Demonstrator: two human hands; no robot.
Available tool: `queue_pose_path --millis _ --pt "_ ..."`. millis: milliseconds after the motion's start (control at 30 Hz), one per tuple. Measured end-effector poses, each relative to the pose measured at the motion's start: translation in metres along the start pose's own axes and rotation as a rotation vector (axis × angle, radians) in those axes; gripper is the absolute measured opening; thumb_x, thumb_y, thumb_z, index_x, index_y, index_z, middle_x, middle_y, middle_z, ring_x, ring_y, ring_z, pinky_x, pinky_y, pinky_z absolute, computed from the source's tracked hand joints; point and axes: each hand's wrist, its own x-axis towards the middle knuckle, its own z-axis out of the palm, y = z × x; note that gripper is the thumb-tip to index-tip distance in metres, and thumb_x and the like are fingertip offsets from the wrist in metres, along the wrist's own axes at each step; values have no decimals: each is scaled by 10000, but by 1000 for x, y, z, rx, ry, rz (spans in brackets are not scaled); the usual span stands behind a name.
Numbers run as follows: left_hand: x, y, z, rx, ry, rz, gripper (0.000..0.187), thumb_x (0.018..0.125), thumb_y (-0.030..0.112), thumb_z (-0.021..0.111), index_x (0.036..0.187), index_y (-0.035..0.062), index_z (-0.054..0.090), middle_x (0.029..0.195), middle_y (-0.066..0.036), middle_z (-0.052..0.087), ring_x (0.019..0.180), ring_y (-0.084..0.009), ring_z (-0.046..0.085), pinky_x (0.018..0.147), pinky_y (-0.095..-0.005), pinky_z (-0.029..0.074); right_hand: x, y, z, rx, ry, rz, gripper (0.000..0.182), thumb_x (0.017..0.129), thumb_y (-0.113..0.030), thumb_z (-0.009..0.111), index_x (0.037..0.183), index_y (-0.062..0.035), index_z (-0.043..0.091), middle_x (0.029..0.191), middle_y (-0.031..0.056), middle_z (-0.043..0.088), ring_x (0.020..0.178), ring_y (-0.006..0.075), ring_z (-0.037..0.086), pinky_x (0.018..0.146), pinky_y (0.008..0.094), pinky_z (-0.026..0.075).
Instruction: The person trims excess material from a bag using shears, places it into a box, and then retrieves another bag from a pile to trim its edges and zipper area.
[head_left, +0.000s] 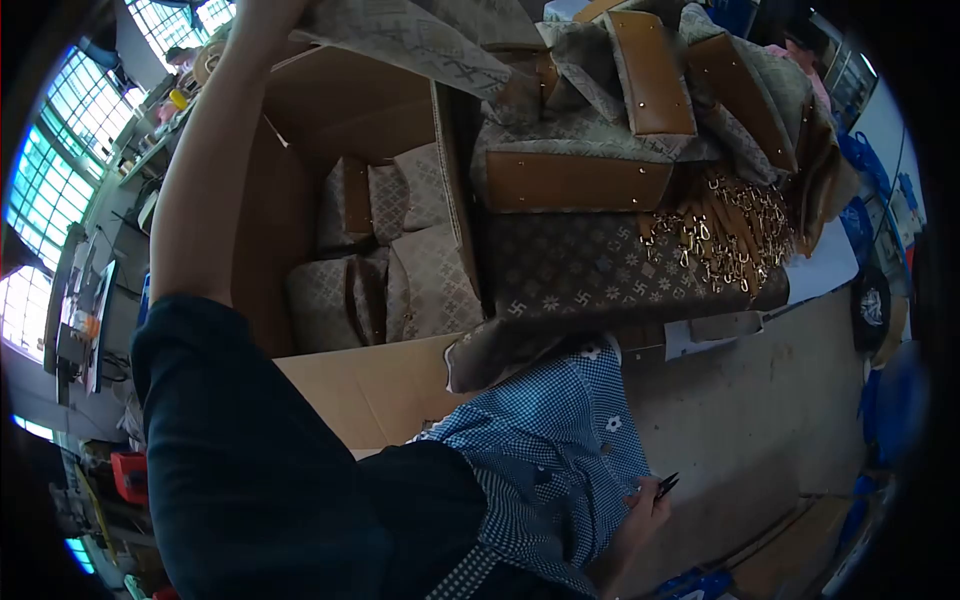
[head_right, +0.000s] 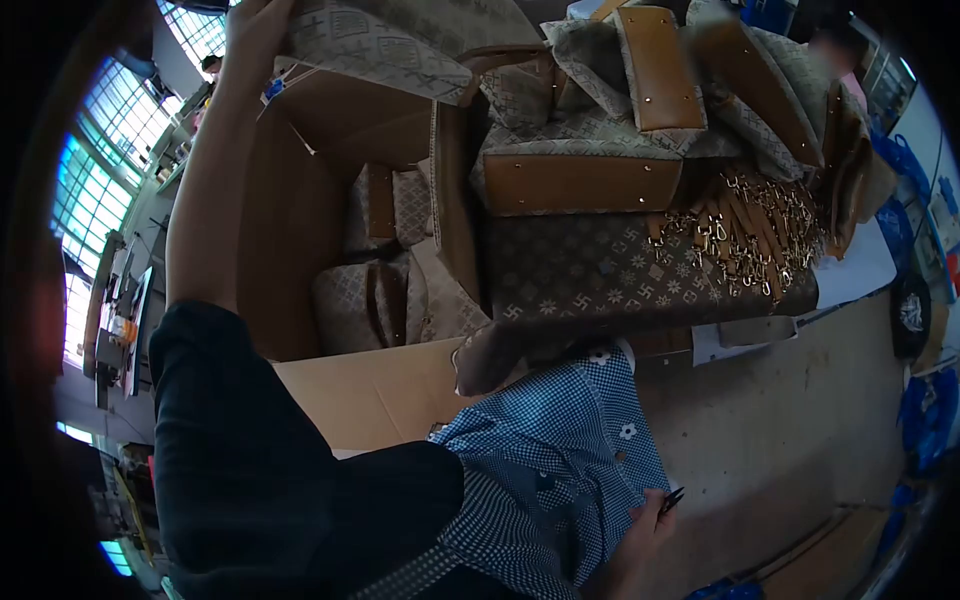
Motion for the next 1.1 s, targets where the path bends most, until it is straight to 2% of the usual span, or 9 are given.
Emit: queue_pose_path --millis 233,367,467,633,700,867,967,1033,1100 --pt "-111 35 -39 -739 -89 -298 337 943 376 577 1089 93 688 958 -98 696 892 -223 650 813 -344 515 9 -40 4 14 -80 -42 266 1014 -208 510 988 15 652 681 -6 526 576 62 461 564 238 423" --pt "-199 73 3 -1143 -294 -533 321 961 340 567 1094 67 675 965 -83 689 879 -194 638 806 -320 509 5 -55 -2 274 -45 -234 267 1013 -208 510 1013 17 653 628 -33 443 536 49 384 528 242 392" --pt "-277 109 43 -1354 -510 -742 310 975 312 560 1097 48 665 971 -72 683 869 -172 629 800 -302 505 -2 -61 -14 379 97 -281 330 1021 -245 502 1040 39 668 647 -4 519 498 53 401 530 240 468" --pt "-396 166 79 -1478 -821 -1027 290 998 267 548 1103 15 648 980 -53 674 853 -135 614 791 -271 498 -26 -36 -56 707 169 -420 393 1000 -342 530 1103 32 593 762 48 581 482 61 416 502 235 475" --pt "-431 180 87 -1466 -888 -1060 283 1007 249 544 1105 2 641 983 -45 670 847 -120 608 787 -259 495 -46 -40 -61 768 244 -347 395 988 -345 553 1119 27 568 802 56 597 507 68 449 512 230 474" --pt "-490 200 94 -1415 -929 -989 296 1017 278 544 1141 18 611 1020 -24 663 897 -111 606 820 -261 493 -47 -35 -69 732 303 -214 288 957 -133 626 1171 57 596 1042 87 667 904 130 630 820 303 498" --pt "-521 179 102 -1346 -1088 -1063 256 978 175 609 1180 19 628 1068 -36 655 968 -129 598 889 -267 477 -34 -24 -78 683 296 -240 217 963 -123 616 1115 29 643 1026 65 676 888 109 618 810 284 489" --pt "-511 177 95 -1259 -1350 -789 231 976 155 611 1160 17 628 1063 -42 658 967 -139 606 887 -279 486 -20 -25 -83 642 230 -252 174 955 -126 632 1056 10 669 944 36 677 834 89 611 748 266 485" --pt "-506 177 89 -1235 -1567 -738 193 982 165 607 1084 7 645 1042 -70 661 952 -154 619 875 -305 504 -10 -24 -97 530 79 -277 145 945 -129 650 1005 -2 686 862 8 667 776 72 600 682 253 474"
